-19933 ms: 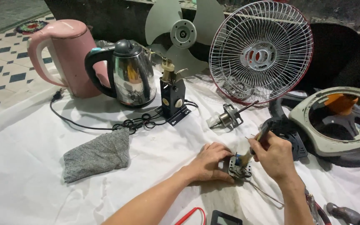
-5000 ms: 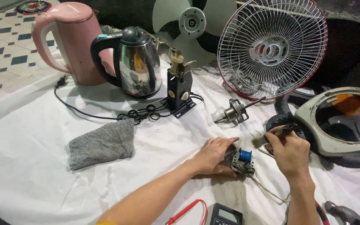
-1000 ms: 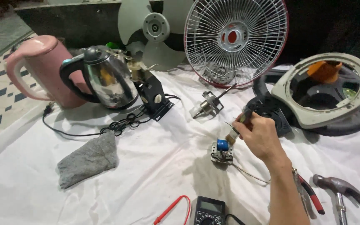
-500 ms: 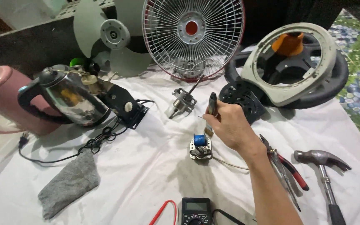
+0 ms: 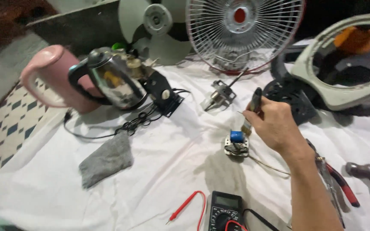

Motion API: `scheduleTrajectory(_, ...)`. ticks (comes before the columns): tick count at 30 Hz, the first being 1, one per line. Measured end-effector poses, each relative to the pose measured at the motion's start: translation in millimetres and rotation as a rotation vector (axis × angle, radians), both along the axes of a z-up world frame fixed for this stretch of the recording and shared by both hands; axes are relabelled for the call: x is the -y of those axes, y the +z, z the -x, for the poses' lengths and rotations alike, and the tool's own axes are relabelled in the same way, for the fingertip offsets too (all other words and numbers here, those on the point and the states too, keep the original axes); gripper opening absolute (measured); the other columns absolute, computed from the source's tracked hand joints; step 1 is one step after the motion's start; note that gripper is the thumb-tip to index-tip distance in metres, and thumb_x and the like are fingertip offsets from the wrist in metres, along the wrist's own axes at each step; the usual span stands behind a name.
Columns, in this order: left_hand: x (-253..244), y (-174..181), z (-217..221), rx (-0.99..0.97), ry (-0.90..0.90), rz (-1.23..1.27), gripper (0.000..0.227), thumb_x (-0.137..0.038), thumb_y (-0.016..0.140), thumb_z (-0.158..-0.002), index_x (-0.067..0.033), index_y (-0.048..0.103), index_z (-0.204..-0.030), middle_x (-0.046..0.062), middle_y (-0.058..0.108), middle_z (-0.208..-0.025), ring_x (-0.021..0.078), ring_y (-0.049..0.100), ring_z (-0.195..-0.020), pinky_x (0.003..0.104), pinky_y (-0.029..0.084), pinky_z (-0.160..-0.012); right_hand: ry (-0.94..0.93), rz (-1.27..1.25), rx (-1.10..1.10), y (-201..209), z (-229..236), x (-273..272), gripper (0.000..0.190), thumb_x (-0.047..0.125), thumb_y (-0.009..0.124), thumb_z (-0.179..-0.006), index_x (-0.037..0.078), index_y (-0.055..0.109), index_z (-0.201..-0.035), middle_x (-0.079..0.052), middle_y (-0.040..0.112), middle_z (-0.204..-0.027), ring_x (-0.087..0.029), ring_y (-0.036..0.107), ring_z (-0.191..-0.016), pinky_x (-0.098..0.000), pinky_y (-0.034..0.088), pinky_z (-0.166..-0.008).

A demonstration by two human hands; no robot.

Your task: Repairing an electrical component using a multimeter for diagnostics and a soldering iron for repair.

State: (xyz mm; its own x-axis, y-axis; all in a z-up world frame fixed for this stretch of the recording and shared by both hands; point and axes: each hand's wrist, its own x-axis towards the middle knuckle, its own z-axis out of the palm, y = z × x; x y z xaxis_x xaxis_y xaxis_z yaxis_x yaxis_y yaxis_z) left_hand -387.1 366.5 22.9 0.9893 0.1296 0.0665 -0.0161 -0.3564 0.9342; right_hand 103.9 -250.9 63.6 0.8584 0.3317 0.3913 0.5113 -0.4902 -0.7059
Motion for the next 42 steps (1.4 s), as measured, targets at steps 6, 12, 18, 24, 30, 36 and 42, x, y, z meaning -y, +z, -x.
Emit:
scheduleTrajectory(6,5.4,18.2,-64.9,0.05,0.1,0.049,0.099,-0.079,0.073,-0.048,-0.0217,0.062,-0.128,-0.007,0.07,-0.113,0.0043,0.07,-0.096,0.024,0.062,-0.083,0.011,0.058,-0.017,16.0,9.5,-7.9,0.013,0.014,0.076,-0.09,0.006,0.071,-0.082,-0.015,0.068,-0.064,-0.03,0.067,-0.063,-0.0362,0.055,-0.066)
scheduleTrajectory(12,92.6,207.9,-219.4,0.088,0.143,0.09,0.102,-0.082,0.072,-0.047,-0.0216,0.062,-0.128,-0.008,0.07,-0.113,0.0041,0.07,-0.095,0.024,0.062,-0.083,0.01,0.114,-0.202,21.4,16.5,-11.7,0.021,0.017,0.073,-0.095,-0.001,0.069,-0.084,-0.008,0.073,-0.078,-0.015,0.058,-0.071,-0.0349,0.048,-0.074)
scheduleTrajectory(18,89.1,260.8,-266.9,0.132,0.254,0.109,0.105,-0.085,0.072,-0.045,-0.0215,0.062,-0.128,-0.008,0.069,-0.112,0.0038,0.07,-0.095,0.024,0.063,-0.082,0.016,0.249,0.017,-20.7,-9.0,-4.4,0.022,0.028,0.075,-0.091,0.007,0.078,-0.096,-0.009,0.078,-0.088,-0.023,0.072,-0.08,-0.0388,0.049,-0.079)
scheduleTrajectory(24,61.6,297.0,-248.7,0.211,0.409,0.094,0.108,-0.087,0.071,-0.044,-0.0214,0.061,-0.128,-0.008,0.069,-0.112,0.0036,0.07,-0.094,0.024,0.063,-0.081,-0.072,0.317,-0.014,-41.4,-25.9,6.4,0.02,0.03,0.074,-0.092,0.015,0.081,-0.104,-0.008,0.08,-0.09,-0.024,0.075,-0.082,-0.0368,0.05,-0.084)
scheduleTrajectory(30,46.8,321.6,-222.1,0.292,0.52,0.072,0.11,-0.09,0.071,-0.042,-0.0213,0.061,-0.128,-0.008,0.069,-0.112,0.0033,0.07,-0.093,0.023,0.064,-0.081,-0.082,0.071,-0.146,-61.7,-38.6,1.9,0.015,0.016,0.075,-0.102,0.003,0.079,-0.109,-0.017,0.076,-0.072,-0.022,0.073,-0.069,-0.0305,0.051,-0.077)
scheduleTrajectory(36,46.9,313.3,-222.4,0.345,0.446,0.101,0.107,-0.089,0.073,-0.045,-0.0174,0.063,-0.124,-0.002,0.071,-0.117,0.0109,0.073,-0.096,0.033,0.067,-0.086,-0.083,0.054,-0.183,-66.6,-41.4,-0.1,0.014,0.007,0.076,-0.103,-0.006,0.077,-0.108,-0.019,0.075,-0.092,-0.033,0.074,-0.069,-0.0378,0.061,-0.072)
scheduleTrajectory(42,40.5,306.6,-218.0,0.316,0.418,0.136,0.113,-0.089,0.075,-0.044,-0.0169,0.061,-0.13,0.002,0.07,-0.116,0.014,0.072,-0.097,0.035,0.065,-0.089,-0.014,-0.103,-0.262,-75.8,-41.6,-8.9,0.011,0.002,0.073,-0.104,-0.01,0.075,-0.104,-0.022,0.071,-0.088,-0.03,0.067,-0.07,-0.0386,0.06,-0.07)
